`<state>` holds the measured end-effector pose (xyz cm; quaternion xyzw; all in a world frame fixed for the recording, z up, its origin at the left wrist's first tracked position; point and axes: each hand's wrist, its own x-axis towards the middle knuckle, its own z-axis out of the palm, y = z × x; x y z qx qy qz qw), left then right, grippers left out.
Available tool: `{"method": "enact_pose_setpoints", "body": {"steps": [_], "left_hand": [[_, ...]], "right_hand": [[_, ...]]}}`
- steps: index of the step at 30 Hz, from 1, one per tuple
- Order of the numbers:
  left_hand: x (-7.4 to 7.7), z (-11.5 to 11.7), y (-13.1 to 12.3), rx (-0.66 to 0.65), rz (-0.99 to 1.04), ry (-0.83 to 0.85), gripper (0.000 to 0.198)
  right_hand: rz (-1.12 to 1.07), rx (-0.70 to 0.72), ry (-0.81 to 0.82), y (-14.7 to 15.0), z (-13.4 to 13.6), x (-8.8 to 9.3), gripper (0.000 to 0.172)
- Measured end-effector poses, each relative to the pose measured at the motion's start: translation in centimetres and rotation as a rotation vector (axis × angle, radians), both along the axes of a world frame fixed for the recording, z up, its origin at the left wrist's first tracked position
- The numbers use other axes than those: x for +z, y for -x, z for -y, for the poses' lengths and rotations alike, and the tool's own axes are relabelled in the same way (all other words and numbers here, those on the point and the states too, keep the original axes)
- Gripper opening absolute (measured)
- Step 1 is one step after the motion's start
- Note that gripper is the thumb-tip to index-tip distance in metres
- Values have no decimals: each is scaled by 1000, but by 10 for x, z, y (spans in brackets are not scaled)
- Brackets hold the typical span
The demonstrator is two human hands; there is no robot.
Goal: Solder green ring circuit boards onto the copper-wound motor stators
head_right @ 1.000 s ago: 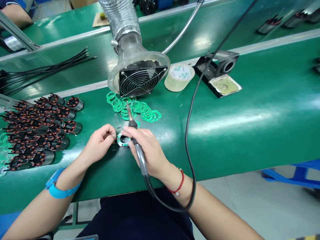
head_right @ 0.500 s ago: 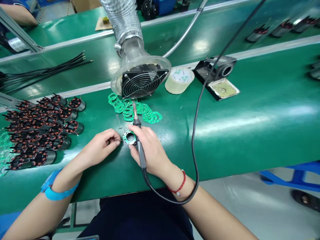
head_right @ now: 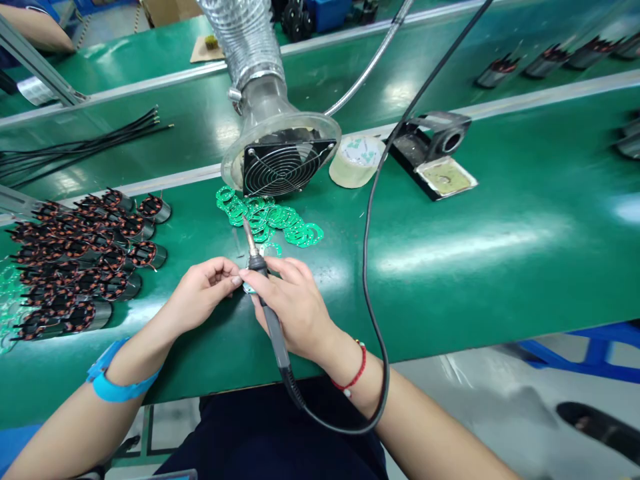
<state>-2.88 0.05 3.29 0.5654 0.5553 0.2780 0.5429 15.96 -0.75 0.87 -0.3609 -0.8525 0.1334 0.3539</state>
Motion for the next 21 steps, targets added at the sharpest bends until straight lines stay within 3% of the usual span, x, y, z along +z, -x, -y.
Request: {"method": "enact_pose_setpoints", "body": {"steps": [6,10,14,21], "left_hand": [[-4,1,-6,91,-11,34,13],[-4,2,-9,102,-129,-27,12],[0,3,-13,113,-307,-108,12],[4,3,-18,111,-437,-216,15]], "right_hand": [[-66,36,0,-1,-3,2,43],[-248,-55,4,-4,-1,4,47],[-444,-162,55,-12,5,0,35],[-525,-118,127,-18,12,-4,19]]}}
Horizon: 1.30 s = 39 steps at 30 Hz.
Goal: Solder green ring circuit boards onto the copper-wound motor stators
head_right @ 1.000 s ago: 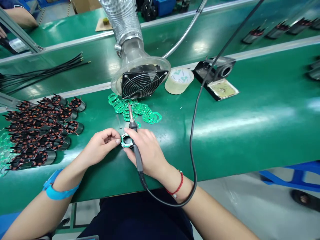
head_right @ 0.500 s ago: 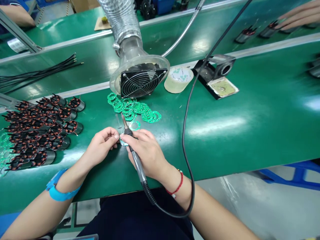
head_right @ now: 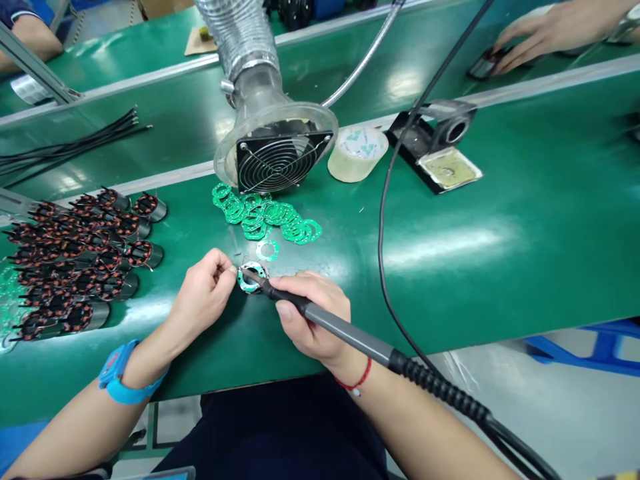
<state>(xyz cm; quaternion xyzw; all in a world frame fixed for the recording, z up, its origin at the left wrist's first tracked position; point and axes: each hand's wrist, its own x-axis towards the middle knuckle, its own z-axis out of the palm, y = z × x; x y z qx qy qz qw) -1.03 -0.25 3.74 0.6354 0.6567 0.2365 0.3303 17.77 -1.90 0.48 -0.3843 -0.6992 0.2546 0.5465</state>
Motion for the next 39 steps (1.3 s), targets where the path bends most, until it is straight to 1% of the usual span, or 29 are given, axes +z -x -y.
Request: {"method": "enact_pose_setpoints", "body": {"steps": [8,11,12,14,16,19,20,22,23,25,27,28,29,30,32,35,37,39], "left_hand": [[-3,2,-1,11,3,7,15],[-1,1,-2,7,-12,-3,15],[-1,0,-2,6,-16,-6,15],[0,-1,-2,9,-13,-6,15],[-1,-3,-2,18,13,12,15],[-6,-5,1,7,98,64,15],[-7,-5,2,1,133,73,14],[-10,-5,6,-12,197,55,5],[-10,-4,7,-33,209,27,8],[-10,-1,9,-142,159,-49,27],[-11,3,8,-291,29,-116,43],[-12,5,6,-338,-46,-139,48],[-13,6,4,-357,-108,-159,50],[-14,8,0,-348,-154,-174,50],[-18,10,-6,-301,-207,-193,45],[-20,12,-11,-272,-215,-209,42],[-20,11,-11,-274,-196,-211,39],[-20,9,-9,-282,-167,-206,36]], "right_hand": [[-23,7,7,2,1,1,17],[-12,-16,-2,2,1,2,18],[-14,-26,-3,3,0,3,19],[-11,-40,11,6,-3,4,28],[49,-32,67,9,-7,4,36],[212,22,195,13,-11,2,43],[248,50,235,14,-12,2,46],[250,85,294,15,-13,0,49],[231,87,315,16,-12,-1,50],[184,75,344,16,-11,-2,51],[157,64,365,16,-10,-3,51],[154,60,371,17,-10,-3,50],[158,50,370,17,-9,-3,49],[171,33,364,17,-8,-3,48],[220,-20,321,18,-6,-2,45],[317,-74,176,19,-3,-1,37],[360,-67,66,20,-2,0,35],[375,-48,12,21,-1,-1,36]]}}
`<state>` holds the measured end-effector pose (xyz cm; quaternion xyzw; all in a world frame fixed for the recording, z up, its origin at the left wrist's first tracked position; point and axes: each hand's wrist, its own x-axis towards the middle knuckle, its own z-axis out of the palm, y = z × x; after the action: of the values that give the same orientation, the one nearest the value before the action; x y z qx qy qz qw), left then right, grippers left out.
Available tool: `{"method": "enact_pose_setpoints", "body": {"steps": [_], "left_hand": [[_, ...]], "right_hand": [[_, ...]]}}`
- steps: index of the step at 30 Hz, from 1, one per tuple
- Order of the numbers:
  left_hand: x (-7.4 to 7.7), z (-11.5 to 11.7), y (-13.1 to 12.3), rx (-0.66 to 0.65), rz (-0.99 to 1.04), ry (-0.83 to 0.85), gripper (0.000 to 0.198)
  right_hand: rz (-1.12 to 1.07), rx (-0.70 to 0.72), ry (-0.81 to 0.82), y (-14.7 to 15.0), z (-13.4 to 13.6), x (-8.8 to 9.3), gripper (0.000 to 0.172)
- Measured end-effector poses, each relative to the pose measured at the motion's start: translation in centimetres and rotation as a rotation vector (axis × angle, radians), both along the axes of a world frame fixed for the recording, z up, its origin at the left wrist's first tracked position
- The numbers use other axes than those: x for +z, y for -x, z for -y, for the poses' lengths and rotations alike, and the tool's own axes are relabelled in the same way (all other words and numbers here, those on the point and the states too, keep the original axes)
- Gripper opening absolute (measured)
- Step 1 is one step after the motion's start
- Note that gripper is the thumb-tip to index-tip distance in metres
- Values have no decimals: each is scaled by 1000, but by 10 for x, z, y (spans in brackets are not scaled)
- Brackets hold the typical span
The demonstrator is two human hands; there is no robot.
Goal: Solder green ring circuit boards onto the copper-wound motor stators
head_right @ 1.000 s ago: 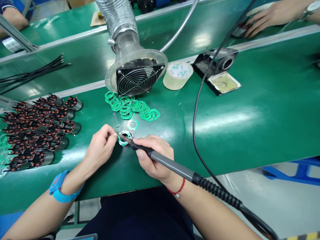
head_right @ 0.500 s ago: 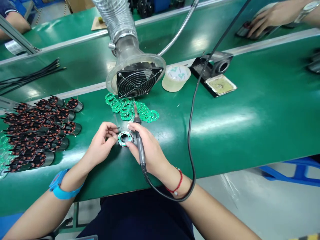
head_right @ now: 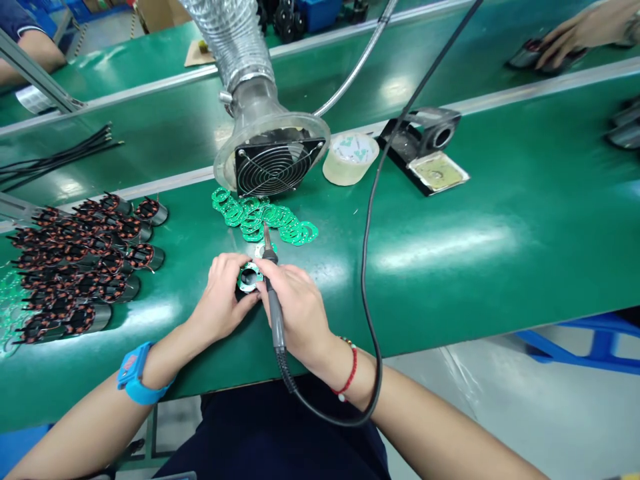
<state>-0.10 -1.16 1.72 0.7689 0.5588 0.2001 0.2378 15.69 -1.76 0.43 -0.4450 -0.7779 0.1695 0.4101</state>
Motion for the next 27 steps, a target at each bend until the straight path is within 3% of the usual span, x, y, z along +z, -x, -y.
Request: {"method": "enact_pose_setpoints", "body": {"steps": [7,10,15,20,27], "left_hand": [[-3,-8,9,-93,54,13,50],[0,-3,11,-26,112,11,60],[6,9,9,7,146,72,49],[3,13,4,81,328,182,71],[2,7,10,35,401,226,53]], "right_hand": [[-11,29,175,3,-7,-4,48],[-47,-8,222,1,-10,-6,43],[-158,-117,272,-3,-9,-7,46],[-158,-122,287,-3,-9,-7,45],[-126,-76,265,-2,-11,-8,42]]}}
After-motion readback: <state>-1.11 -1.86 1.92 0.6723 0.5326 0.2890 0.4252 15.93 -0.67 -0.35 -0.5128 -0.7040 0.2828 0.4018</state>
